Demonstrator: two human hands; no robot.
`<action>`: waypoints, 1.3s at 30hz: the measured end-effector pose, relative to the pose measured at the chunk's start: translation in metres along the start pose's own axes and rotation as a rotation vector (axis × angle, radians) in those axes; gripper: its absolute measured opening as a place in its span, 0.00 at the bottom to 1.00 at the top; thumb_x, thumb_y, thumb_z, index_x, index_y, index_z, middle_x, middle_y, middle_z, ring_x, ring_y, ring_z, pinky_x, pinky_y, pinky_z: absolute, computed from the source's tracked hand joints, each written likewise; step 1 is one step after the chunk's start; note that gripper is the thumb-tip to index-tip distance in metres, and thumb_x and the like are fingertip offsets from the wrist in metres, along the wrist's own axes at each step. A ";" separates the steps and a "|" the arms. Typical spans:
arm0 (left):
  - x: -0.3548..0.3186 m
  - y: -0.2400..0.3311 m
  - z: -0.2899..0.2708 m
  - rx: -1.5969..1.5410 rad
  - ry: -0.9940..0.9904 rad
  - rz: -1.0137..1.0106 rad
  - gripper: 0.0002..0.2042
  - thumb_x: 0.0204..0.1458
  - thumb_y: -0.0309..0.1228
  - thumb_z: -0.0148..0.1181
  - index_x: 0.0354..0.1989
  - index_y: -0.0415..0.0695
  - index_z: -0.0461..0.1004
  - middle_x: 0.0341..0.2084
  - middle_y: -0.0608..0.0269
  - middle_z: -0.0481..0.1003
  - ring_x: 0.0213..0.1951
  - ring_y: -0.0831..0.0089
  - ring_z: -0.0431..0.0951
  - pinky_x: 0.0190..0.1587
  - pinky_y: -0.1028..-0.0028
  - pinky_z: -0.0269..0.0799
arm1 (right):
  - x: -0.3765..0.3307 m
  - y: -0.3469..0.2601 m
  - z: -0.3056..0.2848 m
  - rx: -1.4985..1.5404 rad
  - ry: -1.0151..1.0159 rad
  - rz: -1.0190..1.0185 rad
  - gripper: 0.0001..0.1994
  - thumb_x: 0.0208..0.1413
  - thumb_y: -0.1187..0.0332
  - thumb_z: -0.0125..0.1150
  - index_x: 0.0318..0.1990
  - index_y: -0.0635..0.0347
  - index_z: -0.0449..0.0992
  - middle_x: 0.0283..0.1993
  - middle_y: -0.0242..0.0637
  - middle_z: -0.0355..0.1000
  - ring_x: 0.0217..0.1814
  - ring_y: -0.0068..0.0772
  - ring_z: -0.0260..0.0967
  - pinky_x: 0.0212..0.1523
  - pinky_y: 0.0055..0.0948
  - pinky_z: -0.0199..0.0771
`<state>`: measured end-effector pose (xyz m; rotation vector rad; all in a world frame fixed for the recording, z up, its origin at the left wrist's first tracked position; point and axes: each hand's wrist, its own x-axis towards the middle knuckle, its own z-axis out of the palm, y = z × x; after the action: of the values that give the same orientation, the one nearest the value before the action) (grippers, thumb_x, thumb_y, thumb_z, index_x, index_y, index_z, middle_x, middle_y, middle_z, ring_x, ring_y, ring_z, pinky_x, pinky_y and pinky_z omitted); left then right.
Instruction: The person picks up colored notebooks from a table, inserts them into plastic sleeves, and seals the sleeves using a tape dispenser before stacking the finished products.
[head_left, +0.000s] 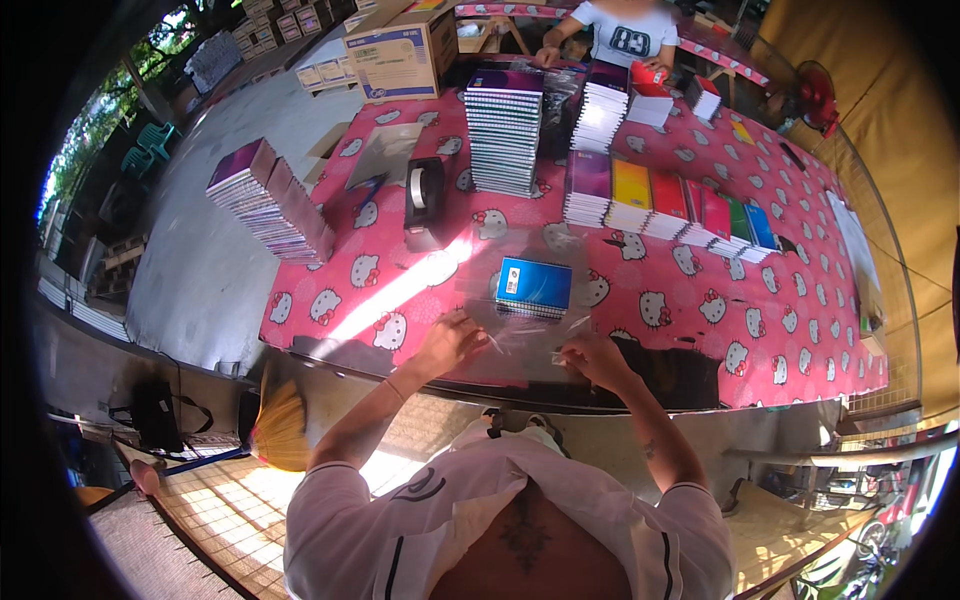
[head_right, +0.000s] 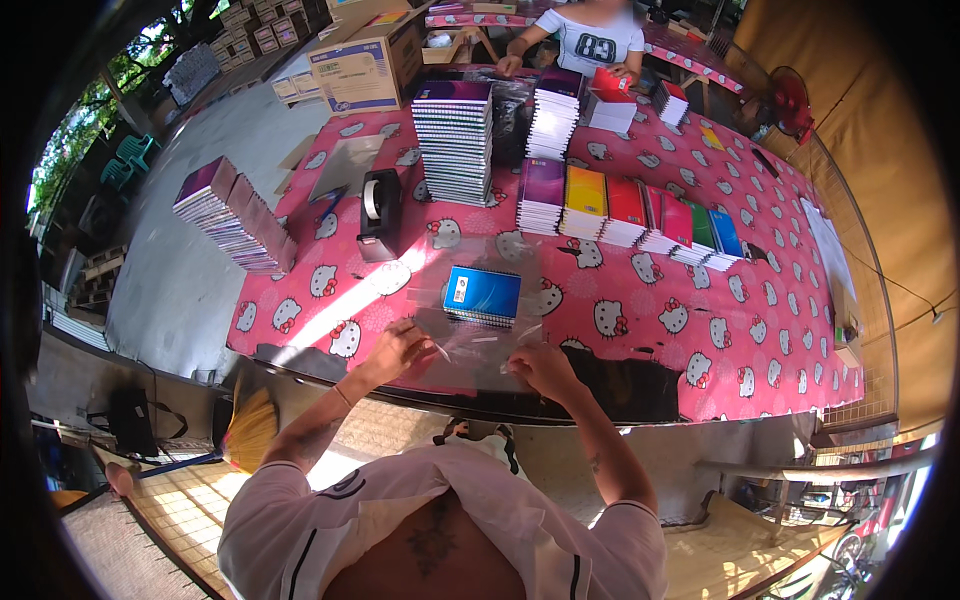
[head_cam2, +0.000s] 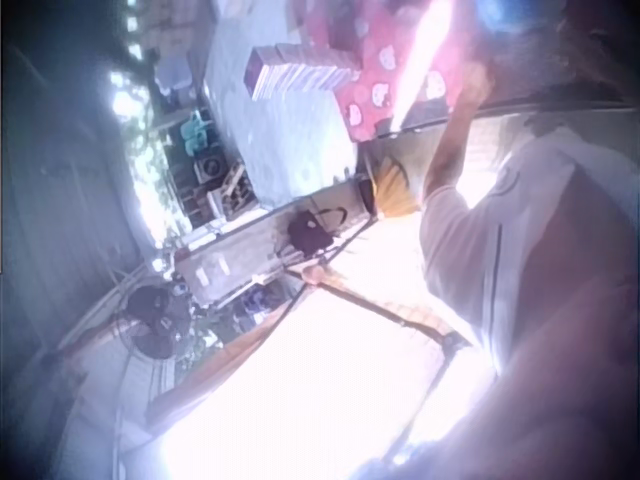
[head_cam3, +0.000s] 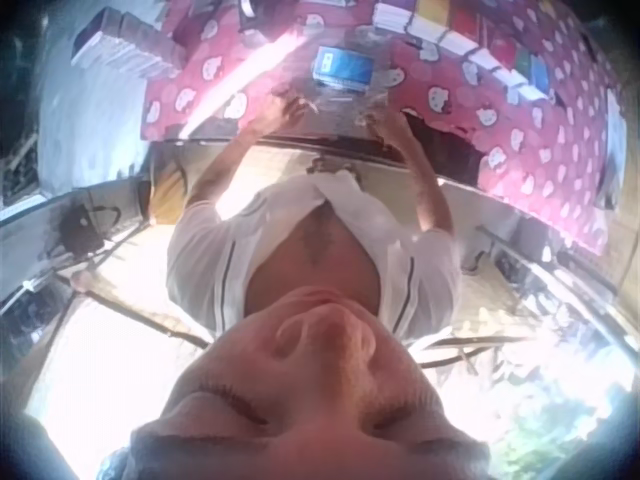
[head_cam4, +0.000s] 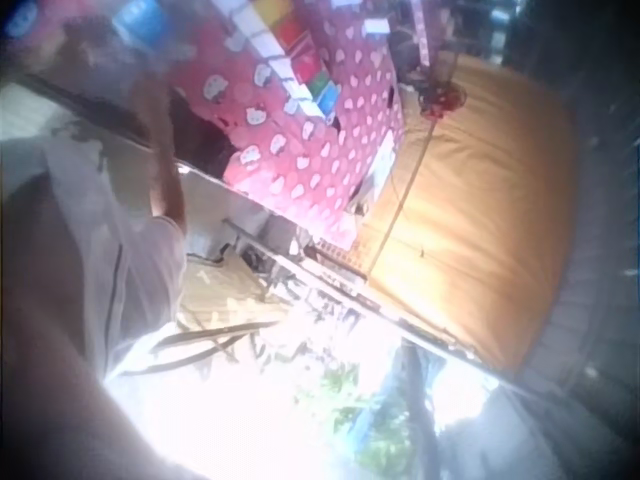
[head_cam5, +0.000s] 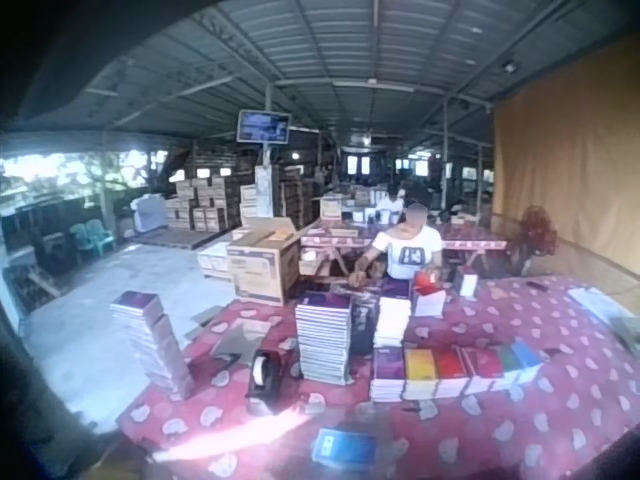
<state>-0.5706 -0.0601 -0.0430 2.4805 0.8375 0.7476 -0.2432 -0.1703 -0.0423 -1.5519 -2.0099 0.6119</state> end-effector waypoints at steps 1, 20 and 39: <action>0.010 0.002 -0.003 0.035 0.071 0.020 0.06 0.55 0.28 0.63 0.39 0.43 0.76 0.34 0.52 0.77 0.36 0.52 0.79 0.36 0.58 0.74 | 0.004 0.003 -0.005 0.129 0.055 0.095 0.10 0.54 0.65 0.64 0.43 0.54 0.78 0.37 0.38 0.75 0.42 0.43 0.75 0.43 0.42 0.74; 0.143 -0.036 -0.003 -0.335 0.375 -0.292 0.13 0.60 0.36 0.57 0.39 0.39 0.80 0.36 0.51 0.81 0.38 0.61 0.83 0.41 0.67 0.76 | 0.071 -0.074 0.059 -0.472 0.331 0.024 0.28 0.55 0.53 0.62 0.62 0.51 0.68 0.65 0.44 0.62 0.69 0.48 0.58 0.65 0.59 0.57; 0.237 -0.047 0.042 0.232 -0.232 0.101 0.10 0.48 0.29 0.58 0.39 0.45 0.78 0.32 0.52 0.80 0.35 0.51 0.81 0.48 0.51 0.70 | 0.072 -0.069 0.063 -0.516 0.341 0.043 0.28 0.52 0.57 0.65 0.62 0.46 0.69 0.65 0.40 0.63 0.67 0.45 0.60 0.63 0.58 0.60</action>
<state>-0.4050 0.1186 -0.0166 2.7658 0.7543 0.4007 -0.3490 -0.1192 -0.0370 -1.8388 -1.9570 -0.1762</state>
